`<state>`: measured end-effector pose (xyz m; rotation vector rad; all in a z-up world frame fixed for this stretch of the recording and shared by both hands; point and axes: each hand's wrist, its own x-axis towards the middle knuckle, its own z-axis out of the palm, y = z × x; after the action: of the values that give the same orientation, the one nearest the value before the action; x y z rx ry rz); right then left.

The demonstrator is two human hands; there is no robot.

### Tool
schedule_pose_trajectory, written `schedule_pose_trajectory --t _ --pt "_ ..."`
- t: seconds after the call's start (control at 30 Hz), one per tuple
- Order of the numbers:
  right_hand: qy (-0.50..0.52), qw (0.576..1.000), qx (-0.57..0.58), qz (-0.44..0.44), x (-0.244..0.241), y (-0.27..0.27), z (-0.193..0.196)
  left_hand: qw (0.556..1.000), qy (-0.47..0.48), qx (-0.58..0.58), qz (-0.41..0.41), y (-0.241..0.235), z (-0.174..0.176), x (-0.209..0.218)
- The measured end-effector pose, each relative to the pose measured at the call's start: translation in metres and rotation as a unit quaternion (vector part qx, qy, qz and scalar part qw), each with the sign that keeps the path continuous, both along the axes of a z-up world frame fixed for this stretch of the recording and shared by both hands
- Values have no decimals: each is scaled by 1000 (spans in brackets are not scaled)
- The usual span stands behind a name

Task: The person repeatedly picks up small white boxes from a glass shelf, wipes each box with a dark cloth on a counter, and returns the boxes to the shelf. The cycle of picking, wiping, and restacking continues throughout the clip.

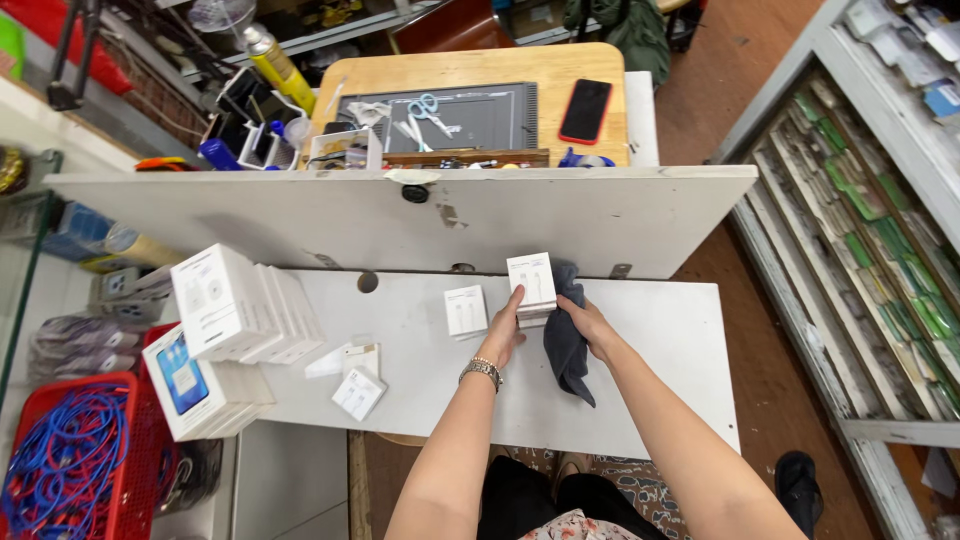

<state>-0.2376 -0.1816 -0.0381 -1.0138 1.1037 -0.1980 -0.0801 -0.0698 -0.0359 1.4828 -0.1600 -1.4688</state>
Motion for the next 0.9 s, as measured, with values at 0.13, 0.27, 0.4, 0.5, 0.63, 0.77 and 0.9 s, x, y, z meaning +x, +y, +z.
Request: schedule_pose_trajectory --t 0.13,0.27,0.4,0.5,0.63,0.77,0.9 --pt "111 981 -158 -4 2 2 31 981 -177 -44 67 6 12 2" --pt "68 971 -217 -76 -6 -3 75 920 -379 -55 84 5 19 6" --pt "-6 977 -208 -53 1 7 99 894 -435 -56 94 -2 19 9" --pt "-9 981 -193 -27 9 18 105 887 -456 -16 74 -5 23 6" --pt "6 981 -196 9 10 28 113 921 -380 -28 81 -8 44 -1" --pt "25 966 -257 30 8 41 125 985 13 -149 90 -9 78 -5" --pt "82 805 -580 93 15 64 132 986 56 -137 82 -10 108 -15"
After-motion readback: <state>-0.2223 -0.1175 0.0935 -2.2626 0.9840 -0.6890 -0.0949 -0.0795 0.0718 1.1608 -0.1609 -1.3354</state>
